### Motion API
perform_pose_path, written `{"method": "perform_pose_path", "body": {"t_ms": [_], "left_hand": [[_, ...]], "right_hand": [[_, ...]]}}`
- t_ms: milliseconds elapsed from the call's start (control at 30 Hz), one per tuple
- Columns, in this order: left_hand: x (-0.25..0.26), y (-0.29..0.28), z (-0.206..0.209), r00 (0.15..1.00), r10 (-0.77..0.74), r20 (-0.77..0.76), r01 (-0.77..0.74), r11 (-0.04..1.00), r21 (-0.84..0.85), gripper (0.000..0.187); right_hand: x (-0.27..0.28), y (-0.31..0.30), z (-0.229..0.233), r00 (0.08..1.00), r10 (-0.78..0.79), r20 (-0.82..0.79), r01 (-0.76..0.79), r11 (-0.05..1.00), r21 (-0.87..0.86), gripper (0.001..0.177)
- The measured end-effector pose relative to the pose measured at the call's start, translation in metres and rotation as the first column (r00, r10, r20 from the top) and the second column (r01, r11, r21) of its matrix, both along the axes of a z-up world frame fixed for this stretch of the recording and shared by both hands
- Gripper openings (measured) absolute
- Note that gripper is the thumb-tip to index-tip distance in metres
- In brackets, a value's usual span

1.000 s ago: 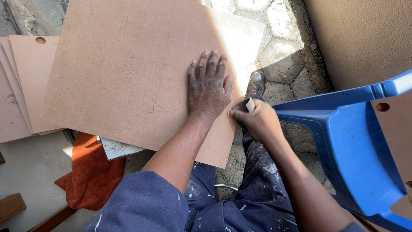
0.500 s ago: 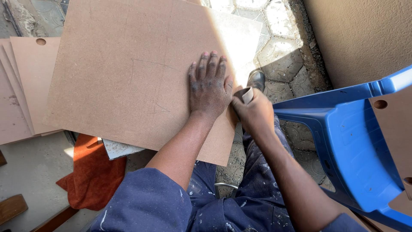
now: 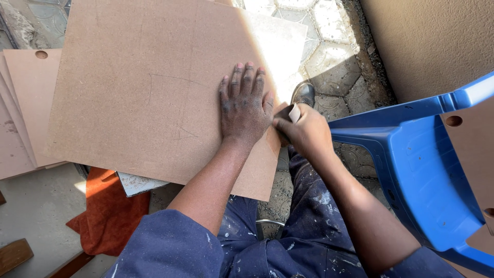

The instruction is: The person sands the edges and surface of a rectangular wooden board using a sanding block. They hold the board on their lap with one hand while moving the sanding block back and forth with the other hand.

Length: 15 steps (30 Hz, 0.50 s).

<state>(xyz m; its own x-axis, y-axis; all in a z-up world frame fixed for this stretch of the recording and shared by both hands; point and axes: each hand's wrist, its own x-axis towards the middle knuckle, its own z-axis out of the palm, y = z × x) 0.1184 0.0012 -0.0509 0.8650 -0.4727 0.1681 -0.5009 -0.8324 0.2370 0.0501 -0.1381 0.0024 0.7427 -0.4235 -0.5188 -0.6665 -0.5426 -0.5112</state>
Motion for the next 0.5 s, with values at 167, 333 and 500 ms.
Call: {"method": "perform_pose_path", "body": {"t_ms": [167,333,500], "left_hand": [[-0.001,0.0,0.005,0.999,0.0,-0.036,0.0,1.0,0.006,0.049],[0.002,-0.001,0.008,0.999,0.002,-0.046,0.0,0.999,0.041,0.048],[0.0,-0.003,0.007,1.0,0.017,-0.008,-0.016,0.997,0.069,0.047]], "right_hand": [[0.032,-0.013,-0.002,0.994,0.036,0.101,-0.028,0.996,-0.08,0.039],[0.0,0.003,0.001,0.998,-0.034,0.056,0.034,0.999,0.005,0.039],[-0.04,0.012,-0.007,0.998,-0.052,-0.027,0.056,0.986,0.157,0.05]]}}
